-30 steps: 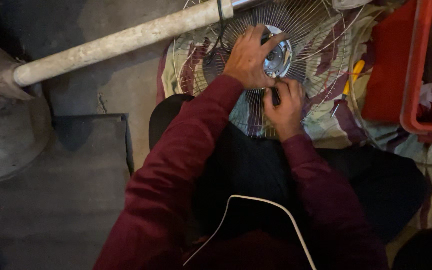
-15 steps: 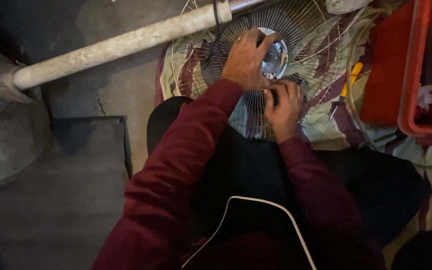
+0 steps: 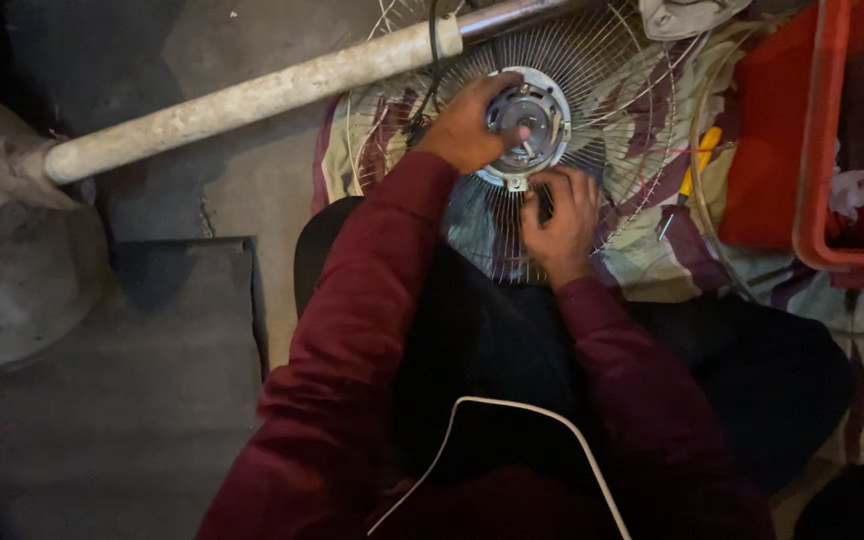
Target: The person disassembles a standing fan by removing the front grille and motor housing, then reassembles it by reattaching the motor housing and securing the front grille. The person uses a screwdriver to tighten screws and handles the fan blades and motor components.
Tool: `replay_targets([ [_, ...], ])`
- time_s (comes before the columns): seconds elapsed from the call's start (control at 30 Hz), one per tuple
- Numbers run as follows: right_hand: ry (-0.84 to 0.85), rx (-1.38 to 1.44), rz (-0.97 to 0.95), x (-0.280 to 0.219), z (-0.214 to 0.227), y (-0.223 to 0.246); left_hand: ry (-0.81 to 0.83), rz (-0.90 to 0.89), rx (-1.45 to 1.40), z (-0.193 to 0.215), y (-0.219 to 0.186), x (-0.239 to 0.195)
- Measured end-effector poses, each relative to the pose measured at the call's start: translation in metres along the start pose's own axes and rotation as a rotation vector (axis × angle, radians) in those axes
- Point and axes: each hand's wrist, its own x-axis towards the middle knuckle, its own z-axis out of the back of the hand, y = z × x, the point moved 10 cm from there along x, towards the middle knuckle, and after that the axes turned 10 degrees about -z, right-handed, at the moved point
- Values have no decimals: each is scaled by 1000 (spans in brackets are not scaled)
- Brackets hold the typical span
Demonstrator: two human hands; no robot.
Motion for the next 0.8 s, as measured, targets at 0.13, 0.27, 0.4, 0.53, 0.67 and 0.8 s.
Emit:
replay_targets([
  [0.13, 5, -9, -8, 2, -3, -4, -168, 140, 62, 20, 20, -1],
  [0.27, 5, 1, 3, 1, -2, -2, -139, 34, 138, 18, 12, 0],
  [0.4, 13, -19, 17, 1, -2, 0, -147, 33, 108, 18, 15, -1],
  [0.53, 32, -61, 15, 3, -4, 4, -135, 50, 178, 22, 10, 0],
  [0.67, 14, 35, -147, 11, 3, 0, -244, 45, 399, 39, -7, 6],
  [0.8, -107, 92, -62, 35, 25, 29, -570, -155, 769, 75, -47, 12],
])
